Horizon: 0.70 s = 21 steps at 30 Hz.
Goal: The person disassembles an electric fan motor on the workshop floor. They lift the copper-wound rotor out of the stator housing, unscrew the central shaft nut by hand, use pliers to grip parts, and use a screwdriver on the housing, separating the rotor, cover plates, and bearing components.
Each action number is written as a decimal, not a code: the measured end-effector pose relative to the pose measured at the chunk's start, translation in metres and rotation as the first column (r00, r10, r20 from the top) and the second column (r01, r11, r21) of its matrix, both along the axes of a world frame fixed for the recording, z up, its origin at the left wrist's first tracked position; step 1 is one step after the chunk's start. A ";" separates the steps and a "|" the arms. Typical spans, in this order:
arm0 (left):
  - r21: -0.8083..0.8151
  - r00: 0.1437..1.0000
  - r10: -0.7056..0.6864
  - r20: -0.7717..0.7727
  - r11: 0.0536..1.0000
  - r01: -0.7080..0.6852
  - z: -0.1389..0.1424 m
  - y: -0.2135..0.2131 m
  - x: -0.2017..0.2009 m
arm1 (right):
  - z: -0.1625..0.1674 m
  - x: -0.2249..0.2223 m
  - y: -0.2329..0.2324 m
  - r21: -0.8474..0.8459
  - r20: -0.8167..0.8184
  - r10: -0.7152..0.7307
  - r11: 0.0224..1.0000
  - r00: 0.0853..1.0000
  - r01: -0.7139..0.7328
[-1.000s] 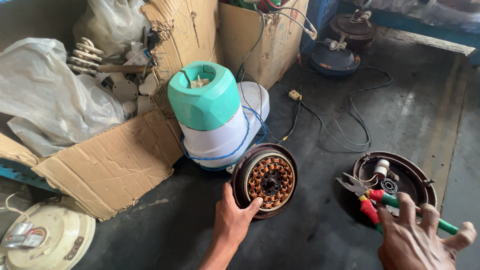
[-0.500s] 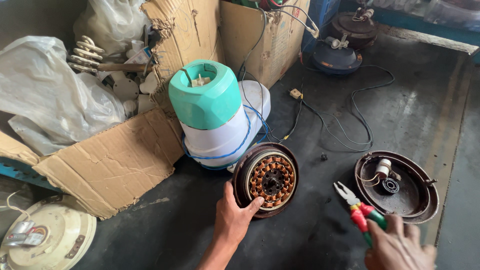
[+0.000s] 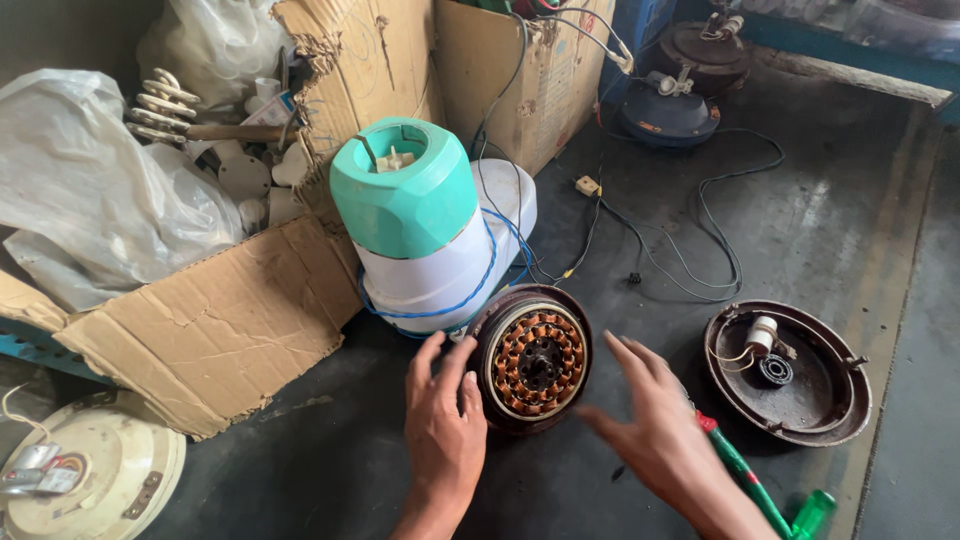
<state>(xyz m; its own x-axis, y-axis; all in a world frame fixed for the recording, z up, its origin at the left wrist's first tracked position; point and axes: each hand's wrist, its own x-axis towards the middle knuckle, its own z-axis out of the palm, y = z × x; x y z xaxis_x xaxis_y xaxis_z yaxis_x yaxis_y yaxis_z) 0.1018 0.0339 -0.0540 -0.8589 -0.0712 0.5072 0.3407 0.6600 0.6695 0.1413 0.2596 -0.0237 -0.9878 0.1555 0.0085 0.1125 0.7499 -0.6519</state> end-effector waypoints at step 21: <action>0.014 0.981 -0.188 -0.055 0.982 0.189 0.018 -0.002 -0.046 | 0.028 -0.051 -0.088 0.046 0.122 -0.044 0.998 0.992 0.039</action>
<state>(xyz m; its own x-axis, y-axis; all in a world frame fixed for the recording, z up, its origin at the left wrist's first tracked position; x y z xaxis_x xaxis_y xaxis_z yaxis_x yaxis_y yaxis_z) 0.0560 0.0314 -0.0355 -0.8295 0.0798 0.5527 0.4936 0.5678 0.6588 0.0902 0.1718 0.0040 -0.9744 0.1989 -0.1045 0.2213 0.7699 -0.5985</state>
